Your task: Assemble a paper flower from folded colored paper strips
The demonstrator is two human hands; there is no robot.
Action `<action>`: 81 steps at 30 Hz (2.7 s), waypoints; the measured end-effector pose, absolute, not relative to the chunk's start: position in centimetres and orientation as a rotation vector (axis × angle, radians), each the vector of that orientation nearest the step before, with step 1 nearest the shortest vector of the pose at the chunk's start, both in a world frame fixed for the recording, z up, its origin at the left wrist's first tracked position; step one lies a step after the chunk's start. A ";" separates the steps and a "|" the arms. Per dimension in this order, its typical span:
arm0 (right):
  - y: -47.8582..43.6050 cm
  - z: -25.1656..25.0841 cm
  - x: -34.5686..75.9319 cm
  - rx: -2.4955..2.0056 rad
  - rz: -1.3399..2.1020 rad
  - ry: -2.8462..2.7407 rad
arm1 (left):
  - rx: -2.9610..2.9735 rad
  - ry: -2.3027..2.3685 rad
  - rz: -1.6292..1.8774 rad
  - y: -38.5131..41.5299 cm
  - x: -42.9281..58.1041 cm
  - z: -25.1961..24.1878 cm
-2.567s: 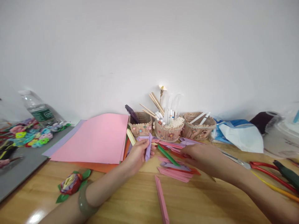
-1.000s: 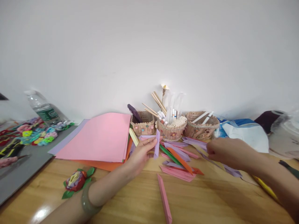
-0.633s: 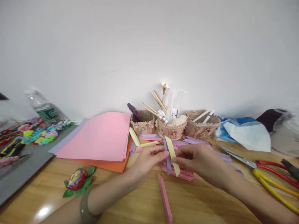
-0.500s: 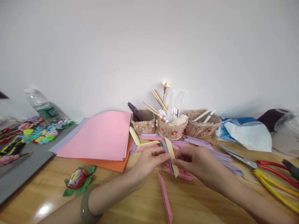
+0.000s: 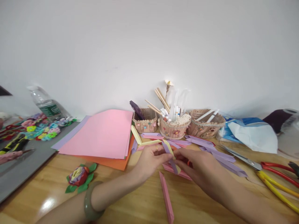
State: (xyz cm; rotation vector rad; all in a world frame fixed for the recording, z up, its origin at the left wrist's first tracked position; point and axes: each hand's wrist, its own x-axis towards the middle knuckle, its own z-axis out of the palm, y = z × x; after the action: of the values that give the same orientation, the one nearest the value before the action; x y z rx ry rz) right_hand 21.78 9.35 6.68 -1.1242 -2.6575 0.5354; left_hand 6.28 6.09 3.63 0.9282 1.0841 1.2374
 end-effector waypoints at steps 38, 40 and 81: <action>11.1 6.8 21.7 -0.990 1.627 -1.877 | 0.876 0.921 1.281 5.6 5.4 4.4; 11.2 6.7 21.6 -1.010 1.586 -1.871 | 0.900 0.913 1.293 5.7 5.4 4.4; 12.1 7.0 23.2 -1.027 0.898 -2.355 | 1.055 1.199 1.194 6.4 5.4 3.3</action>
State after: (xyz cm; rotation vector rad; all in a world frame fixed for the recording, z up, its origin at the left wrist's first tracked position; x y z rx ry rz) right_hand 23.21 12.06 7.03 -1.0271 -2.3546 0.8980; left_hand 5.41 6.36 3.33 1.0548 1.1985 1.1936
